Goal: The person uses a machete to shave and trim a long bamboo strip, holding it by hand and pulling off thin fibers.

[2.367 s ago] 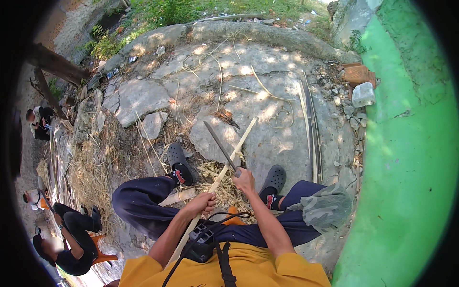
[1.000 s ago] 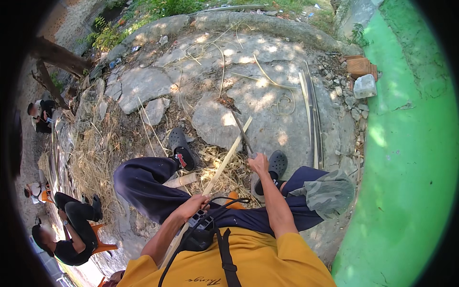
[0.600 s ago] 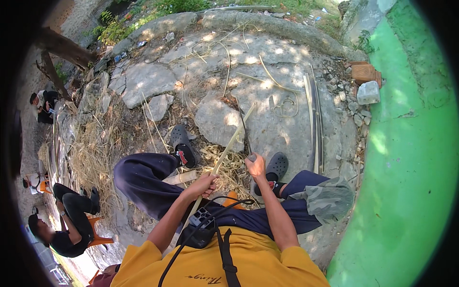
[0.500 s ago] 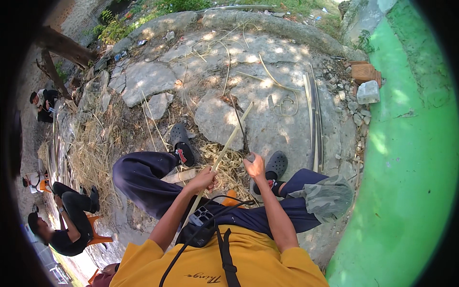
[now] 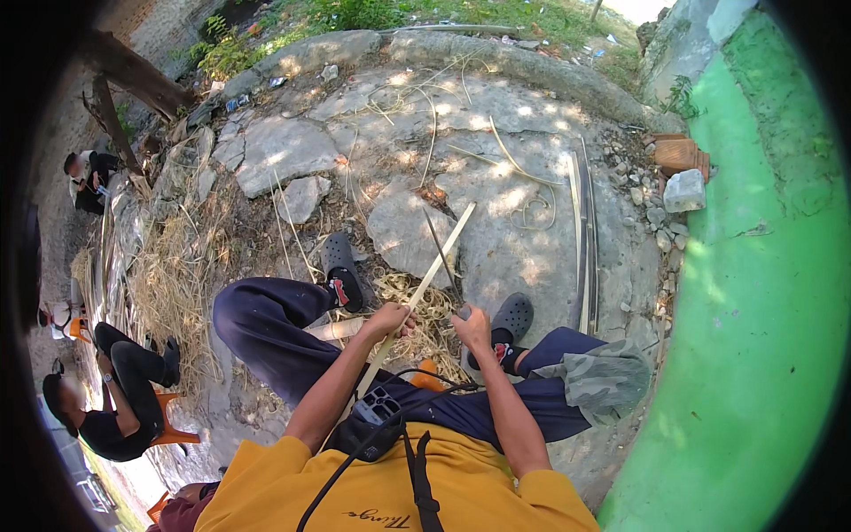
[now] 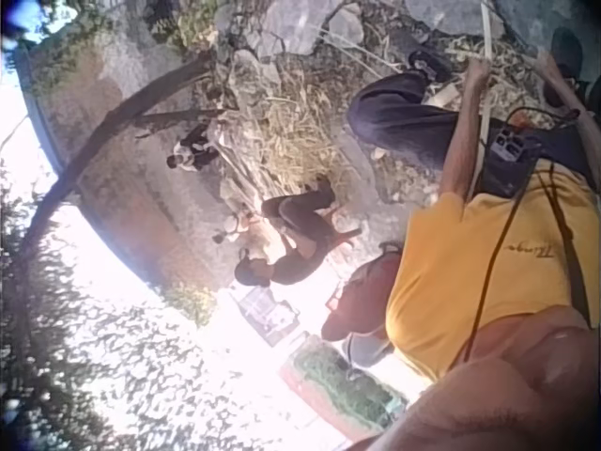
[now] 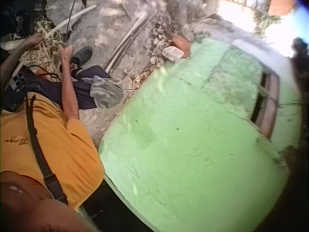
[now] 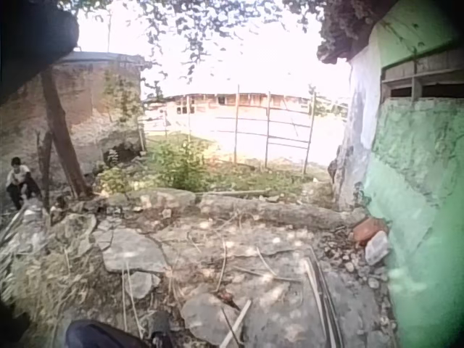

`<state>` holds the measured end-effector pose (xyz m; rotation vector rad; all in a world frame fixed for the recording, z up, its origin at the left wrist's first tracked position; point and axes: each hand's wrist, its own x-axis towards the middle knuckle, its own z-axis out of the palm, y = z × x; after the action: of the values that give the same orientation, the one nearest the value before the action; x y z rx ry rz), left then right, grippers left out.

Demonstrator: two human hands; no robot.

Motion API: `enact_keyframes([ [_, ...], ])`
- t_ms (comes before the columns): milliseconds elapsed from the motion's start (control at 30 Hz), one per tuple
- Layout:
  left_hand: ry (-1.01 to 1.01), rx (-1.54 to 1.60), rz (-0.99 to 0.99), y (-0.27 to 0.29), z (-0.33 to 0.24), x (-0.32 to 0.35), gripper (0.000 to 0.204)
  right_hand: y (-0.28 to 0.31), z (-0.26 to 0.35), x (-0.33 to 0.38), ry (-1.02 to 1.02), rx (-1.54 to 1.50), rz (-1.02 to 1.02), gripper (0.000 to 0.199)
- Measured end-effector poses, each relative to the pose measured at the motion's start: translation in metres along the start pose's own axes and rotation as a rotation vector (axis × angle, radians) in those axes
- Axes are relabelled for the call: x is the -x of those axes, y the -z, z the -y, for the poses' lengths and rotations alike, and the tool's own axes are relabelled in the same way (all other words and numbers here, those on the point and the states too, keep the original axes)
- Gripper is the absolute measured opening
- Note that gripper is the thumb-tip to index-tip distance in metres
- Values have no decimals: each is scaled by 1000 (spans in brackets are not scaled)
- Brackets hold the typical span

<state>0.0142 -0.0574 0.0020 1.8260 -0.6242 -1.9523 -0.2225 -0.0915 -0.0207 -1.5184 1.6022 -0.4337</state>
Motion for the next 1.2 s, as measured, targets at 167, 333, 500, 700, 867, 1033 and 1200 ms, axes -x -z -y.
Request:
enact_keyframes([
  [167,-38,132,16,-18,4,0,33,-3,10,10,22,54,52,36],
  [333,-47,113,49,-22,5,-4,28,-9,17,12,80,114,107,35],
  [500,-16,53,51,-19,9,-2,30,-16,12,13,100,182,167,33],
  [700,247,-59,39,-6,11,18,43,-17,-1,8,28,184,193,33],
  [867,187,217,158,-20,11,27,34,-8,6,9,16,-4,281,37],
  [1033,153,197,229,-23,20,19,29,-25,12,8,-21,111,469,29],
  [1200,338,274,204,-22,31,31,28,-36,5,8,12,85,358,32],
])
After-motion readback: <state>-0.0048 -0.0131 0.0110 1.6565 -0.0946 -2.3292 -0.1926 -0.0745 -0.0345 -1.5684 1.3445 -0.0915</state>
